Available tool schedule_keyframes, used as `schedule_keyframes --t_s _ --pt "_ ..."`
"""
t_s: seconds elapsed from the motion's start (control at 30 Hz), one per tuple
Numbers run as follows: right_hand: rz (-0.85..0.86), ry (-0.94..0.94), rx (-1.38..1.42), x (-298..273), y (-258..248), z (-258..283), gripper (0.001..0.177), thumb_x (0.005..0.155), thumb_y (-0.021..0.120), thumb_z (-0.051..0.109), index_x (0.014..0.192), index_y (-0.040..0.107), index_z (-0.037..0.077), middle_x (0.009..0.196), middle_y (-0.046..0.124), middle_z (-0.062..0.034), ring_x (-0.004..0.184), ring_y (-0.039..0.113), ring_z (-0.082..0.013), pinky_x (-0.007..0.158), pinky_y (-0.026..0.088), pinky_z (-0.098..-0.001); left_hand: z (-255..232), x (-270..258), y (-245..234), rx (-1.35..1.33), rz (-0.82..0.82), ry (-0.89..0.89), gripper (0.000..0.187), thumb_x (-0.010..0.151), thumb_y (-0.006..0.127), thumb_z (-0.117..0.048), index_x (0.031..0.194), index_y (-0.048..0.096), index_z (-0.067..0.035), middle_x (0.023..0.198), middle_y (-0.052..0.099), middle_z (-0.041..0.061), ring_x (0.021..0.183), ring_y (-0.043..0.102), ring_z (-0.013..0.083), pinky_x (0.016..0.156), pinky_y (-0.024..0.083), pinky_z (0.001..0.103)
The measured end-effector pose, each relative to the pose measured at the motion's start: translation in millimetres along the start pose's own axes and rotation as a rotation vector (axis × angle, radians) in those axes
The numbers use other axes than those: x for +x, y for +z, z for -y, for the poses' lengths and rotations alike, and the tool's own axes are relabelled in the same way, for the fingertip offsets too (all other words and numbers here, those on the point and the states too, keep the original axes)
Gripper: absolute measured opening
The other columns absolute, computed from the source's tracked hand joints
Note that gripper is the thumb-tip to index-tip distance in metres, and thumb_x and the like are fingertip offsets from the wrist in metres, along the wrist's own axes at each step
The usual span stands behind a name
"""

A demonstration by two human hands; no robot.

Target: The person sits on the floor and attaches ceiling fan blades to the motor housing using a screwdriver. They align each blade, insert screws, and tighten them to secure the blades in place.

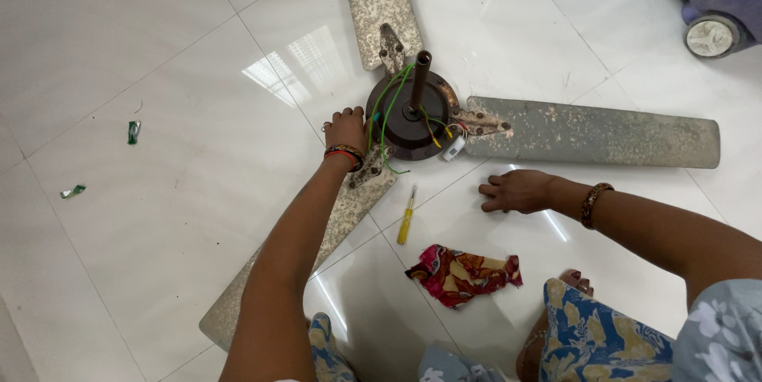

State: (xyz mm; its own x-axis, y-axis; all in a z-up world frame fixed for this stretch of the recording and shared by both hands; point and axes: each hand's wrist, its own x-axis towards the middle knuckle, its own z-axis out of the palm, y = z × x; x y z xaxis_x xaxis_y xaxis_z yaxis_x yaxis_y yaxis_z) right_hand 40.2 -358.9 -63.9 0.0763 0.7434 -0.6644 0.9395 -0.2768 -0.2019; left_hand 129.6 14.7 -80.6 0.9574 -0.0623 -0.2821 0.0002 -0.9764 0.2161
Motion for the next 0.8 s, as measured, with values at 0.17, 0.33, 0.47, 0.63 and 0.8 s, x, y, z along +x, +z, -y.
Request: schedule_keyframes --t_s 0.17,0.33,0.47,0.63,0.8 --pt "-0.027 -0.034 -0.088 1.1 16.3 -14.9 0.039 0.089 0.062 0.005 0.124 0.047 0.012 0.129 0.047 -0.0105 0.12 0.05 -0.0298 0.096 0.054 -0.0375 3.6 22.3 7.5 -0.113 -0.069 -0.018 0.039 0.103 0.051 -0.041 0.124 0.062 -0.01 0.124 0.064 0.015 0.118 0.058 0.0353 0.099 0.047 0.06" --pt "0.036 -0.047 -0.13 3.2 26.6 -16.4 0.025 0.096 0.058 0.004 0.119 0.049 0.002 0.125 0.05 -0.0108 0.12 0.052 -0.0284 0.097 0.054 -0.0359 -2.3 65.6 8.8 -0.357 -0.088 -0.137 0.039 0.1 0.055 -0.041 0.127 0.062 -0.014 0.124 0.068 0.011 0.12 0.062 0.0323 0.101 0.051 0.054" --pt "-0.081 -0.022 -0.002 -7.4 27.9 -22.3 0.018 0.102 0.057 0.019 0.112 0.051 0.006 0.121 0.05 -0.0108 0.116 0.051 -0.0283 0.1 0.05 -0.0413 -6.6 99.6 -15.2 -0.208 0.001 -0.068 0.045 0.097 0.061 -0.04 0.131 0.057 -0.011 0.131 0.06 0.016 0.12 0.056 0.0386 0.098 0.047 0.058" --pt "-0.042 0.003 -0.066 -24.8 30.5 -30.1 0.036 0.089 0.06 0.006 0.122 0.047 0.011 0.126 0.047 -0.0093 0.117 0.05 -0.0282 0.098 0.051 -0.0372 -11.0 129.3 -39.3 0.249 0.163 -0.034 0.038 0.1 0.061 -0.027 0.132 0.06 -0.007 0.134 0.064 0.018 0.128 0.057 0.0387 0.109 0.046 0.055" --pt "-0.157 -0.01 -0.119 -21.5 30.2 -37.0 0.027 0.09 0.059 0.011 0.114 0.049 0.005 0.119 0.051 -0.0114 0.113 0.054 -0.0284 0.097 0.053 -0.0378 -26.6 153.6 13.1 -0.483 -0.131 -0.294 0.062 0.089 0.071 -0.026 0.142 0.047 -0.004 0.138 0.054 0.022 0.126 0.055 0.0407 0.103 0.051 0.049"
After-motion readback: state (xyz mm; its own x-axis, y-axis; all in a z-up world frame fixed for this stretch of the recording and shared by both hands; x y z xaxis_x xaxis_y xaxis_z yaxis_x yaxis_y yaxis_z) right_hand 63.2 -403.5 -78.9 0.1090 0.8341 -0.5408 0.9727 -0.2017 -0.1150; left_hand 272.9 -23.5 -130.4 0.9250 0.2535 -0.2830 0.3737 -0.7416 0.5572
